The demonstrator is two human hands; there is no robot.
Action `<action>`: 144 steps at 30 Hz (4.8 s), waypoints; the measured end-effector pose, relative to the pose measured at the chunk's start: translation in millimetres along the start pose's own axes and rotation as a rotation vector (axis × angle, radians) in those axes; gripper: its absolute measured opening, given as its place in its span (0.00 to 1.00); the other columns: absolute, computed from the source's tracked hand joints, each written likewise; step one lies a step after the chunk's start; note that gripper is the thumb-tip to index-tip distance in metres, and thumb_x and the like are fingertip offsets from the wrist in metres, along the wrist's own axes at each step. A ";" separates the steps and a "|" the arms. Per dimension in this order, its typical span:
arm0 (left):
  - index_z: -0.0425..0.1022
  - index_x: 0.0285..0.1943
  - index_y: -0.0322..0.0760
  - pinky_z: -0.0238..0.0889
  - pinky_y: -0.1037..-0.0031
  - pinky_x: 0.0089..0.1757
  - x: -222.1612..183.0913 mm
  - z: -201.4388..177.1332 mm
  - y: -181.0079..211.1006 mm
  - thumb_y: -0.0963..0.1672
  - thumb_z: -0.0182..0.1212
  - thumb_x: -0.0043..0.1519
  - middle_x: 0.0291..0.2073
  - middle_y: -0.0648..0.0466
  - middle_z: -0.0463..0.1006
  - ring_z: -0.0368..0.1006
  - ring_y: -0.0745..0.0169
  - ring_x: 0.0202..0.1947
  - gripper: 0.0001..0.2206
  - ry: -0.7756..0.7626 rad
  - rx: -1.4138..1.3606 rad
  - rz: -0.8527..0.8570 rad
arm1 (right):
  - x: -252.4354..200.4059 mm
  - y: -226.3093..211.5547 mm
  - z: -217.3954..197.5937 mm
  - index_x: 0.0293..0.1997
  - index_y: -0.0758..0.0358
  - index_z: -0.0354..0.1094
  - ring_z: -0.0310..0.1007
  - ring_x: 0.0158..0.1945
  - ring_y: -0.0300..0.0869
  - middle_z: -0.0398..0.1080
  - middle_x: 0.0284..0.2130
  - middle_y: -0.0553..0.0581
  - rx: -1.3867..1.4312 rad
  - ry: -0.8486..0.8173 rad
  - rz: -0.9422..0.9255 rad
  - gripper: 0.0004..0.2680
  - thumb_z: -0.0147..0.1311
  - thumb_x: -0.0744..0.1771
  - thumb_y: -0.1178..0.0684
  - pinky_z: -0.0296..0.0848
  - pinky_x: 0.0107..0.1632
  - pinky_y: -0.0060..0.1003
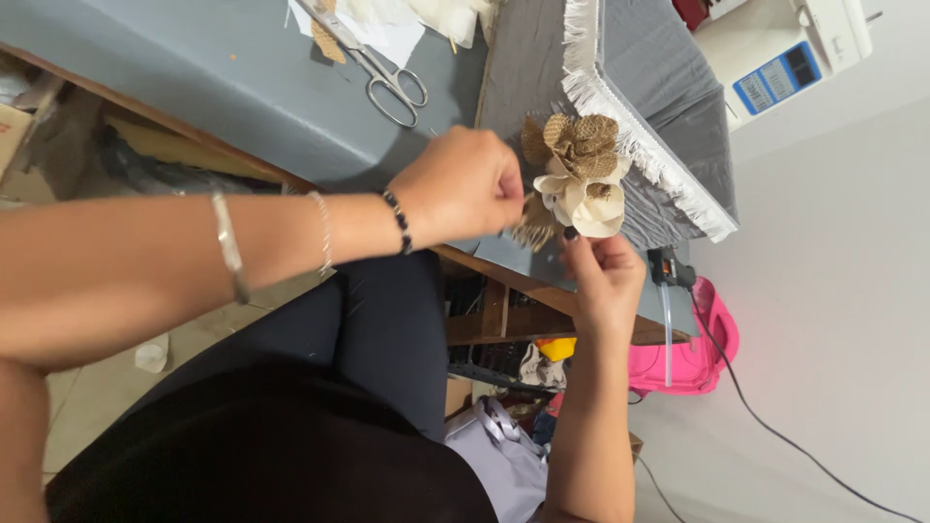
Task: Decorating a fabric-covered box with burlap and fabric flowers using a hot glue gun and scissors
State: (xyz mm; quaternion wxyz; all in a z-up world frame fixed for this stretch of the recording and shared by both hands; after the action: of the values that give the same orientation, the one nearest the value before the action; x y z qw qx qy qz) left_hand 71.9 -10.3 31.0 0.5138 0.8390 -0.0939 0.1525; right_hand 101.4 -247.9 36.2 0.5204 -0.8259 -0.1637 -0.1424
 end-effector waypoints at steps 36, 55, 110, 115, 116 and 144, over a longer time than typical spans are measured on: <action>0.79 0.41 0.41 0.65 0.66 0.35 -141.8 56.9 -2.5 0.44 0.58 0.62 0.32 0.58 0.84 0.77 0.57 0.28 0.06 -0.186 -0.311 0.118 | -143.7 -15.4 40.5 0.40 0.65 0.73 0.76 0.36 0.36 0.78 0.32 0.54 -0.016 -0.428 0.183 0.04 0.60 0.67 0.57 0.76 0.44 0.27; 0.81 0.42 0.37 0.68 0.65 0.37 -141.2 63.8 -17.1 0.42 0.51 0.62 0.35 0.54 0.86 0.82 0.53 0.35 0.11 -0.202 -0.394 0.095 | -137.4 -30.0 53.8 0.38 0.63 0.74 0.81 0.38 0.38 0.79 0.34 0.54 -0.268 -0.467 -0.022 0.03 0.64 0.65 0.58 0.79 0.45 0.28; 0.85 0.42 0.38 0.76 0.70 0.36 -126.0 57.8 -4.2 0.39 0.70 0.56 0.27 0.52 0.87 0.86 0.53 0.34 0.07 -0.129 -0.305 -0.185 | -130.1 -7.6 33.7 0.38 0.62 0.80 0.78 0.30 0.42 0.76 0.24 0.56 0.050 -0.254 0.115 0.05 0.68 0.63 0.57 0.76 0.36 0.35; 0.84 0.41 0.40 0.76 0.67 0.37 -128.0 55.9 0.5 0.40 0.70 0.57 0.27 0.54 0.87 0.84 0.51 0.34 0.06 -0.114 -0.204 -0.106 | -129.1 -14.7 37.9 0.38 0.63 0.80 0.80 0.29 0.44 0.77 0.25 0.57 0.043 -0.293 0.090 0.04 0.67 0.63 0.58 0.77 0.35 0.35; 0.83 0.41 0.40 0.76 0.67 0.37 -128.0 55.9 0.3 0.40 0.70 0.57 0.27 0.54 0.86 0.84 0.51 0.33 0.05 -0.108 -0.161 -0.092 | -128.7 -16.6 39.4 0.39 0.64 0.80 0.80 0.30 0.44 0.78 0.25 0.58 0.070 -0.305 0.098 0.04 0.66 0.63 0.59 0.77 0.35 0.36; 0.81 0.52 0.38 0.73 0.74 0.50 -101.0 61.6 14.0 0.41 0.64 0.62 0.46 0.56 0.85 0.83 0.63 0.46 0.10 -0.172 -0.101 0.118 | -129.5 11.5 14.8 0.57 0.60 0.73 0.72 0.37 0.30 0.76 0.36 0.45 0.102 -0.358 0.274 0.12 0.56 0.68 0.52 0.72 0.45 0.25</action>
State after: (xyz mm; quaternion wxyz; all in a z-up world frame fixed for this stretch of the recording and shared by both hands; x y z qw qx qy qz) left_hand -17.2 -71.4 -19.1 0.5358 0.8149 -0.1945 0.1051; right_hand -10.2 -255.0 -31.9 0.5385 -0.8252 -0.1465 0.0869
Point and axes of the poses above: each hand's wrist, its own x-axis towards the middle knuckle, its own z-axis out of the palm, y = z × x, the point moved 9 cm from there along x, towards the middle knuckle
